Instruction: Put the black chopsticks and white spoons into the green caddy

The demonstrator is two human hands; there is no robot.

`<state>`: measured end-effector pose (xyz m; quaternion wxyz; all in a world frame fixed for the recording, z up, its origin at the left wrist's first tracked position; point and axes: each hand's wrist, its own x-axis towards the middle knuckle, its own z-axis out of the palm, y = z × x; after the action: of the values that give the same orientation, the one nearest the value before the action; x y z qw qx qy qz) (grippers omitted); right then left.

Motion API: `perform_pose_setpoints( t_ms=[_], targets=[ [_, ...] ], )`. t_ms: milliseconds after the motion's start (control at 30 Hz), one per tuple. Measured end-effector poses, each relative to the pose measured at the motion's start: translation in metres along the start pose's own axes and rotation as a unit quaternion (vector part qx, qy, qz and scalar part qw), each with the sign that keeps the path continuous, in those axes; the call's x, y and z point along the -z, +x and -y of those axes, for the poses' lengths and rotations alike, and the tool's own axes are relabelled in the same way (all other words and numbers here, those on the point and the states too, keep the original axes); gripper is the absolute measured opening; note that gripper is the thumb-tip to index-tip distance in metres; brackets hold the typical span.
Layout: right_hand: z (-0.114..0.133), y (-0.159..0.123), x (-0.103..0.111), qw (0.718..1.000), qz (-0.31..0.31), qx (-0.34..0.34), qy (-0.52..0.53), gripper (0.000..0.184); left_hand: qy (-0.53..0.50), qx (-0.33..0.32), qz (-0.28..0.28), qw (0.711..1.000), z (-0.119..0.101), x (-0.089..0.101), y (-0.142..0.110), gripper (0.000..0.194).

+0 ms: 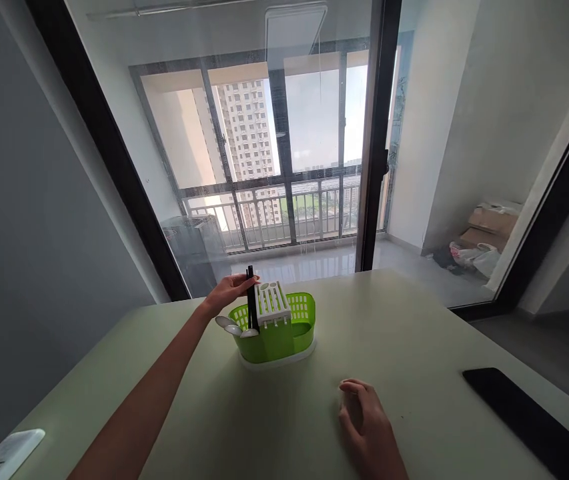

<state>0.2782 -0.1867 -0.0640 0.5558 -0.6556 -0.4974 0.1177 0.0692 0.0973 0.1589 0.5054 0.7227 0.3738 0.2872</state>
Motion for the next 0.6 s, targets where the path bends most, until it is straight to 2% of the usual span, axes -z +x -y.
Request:
perform_pose_setpoints(
  t_ms=[367, 467, 600],
  targets=[
    [0.01, -0.001, 0.006, 1.0, 0.016, -0.013, 0.0, 0.023, -0.05, -0.055, -0.101, 0.992, 0.001, 0.0, 0.004, 0.052],
    [0.009, -0.001, 0.006, 1.0, 0.025, -0.013, 0.003, 0.023, -0.088, -0.069, -0.153, 0.982, -0.004, 0.01, 0.006, 0.049],
    [0.008, -0.001, 0.006, 0.999, 0.031, -0.011, 0.003, 0.023, -0.147, -0.066, -0.24, 0.957, -0.007, 0.032, 0.006, 0.033]
  ],
)
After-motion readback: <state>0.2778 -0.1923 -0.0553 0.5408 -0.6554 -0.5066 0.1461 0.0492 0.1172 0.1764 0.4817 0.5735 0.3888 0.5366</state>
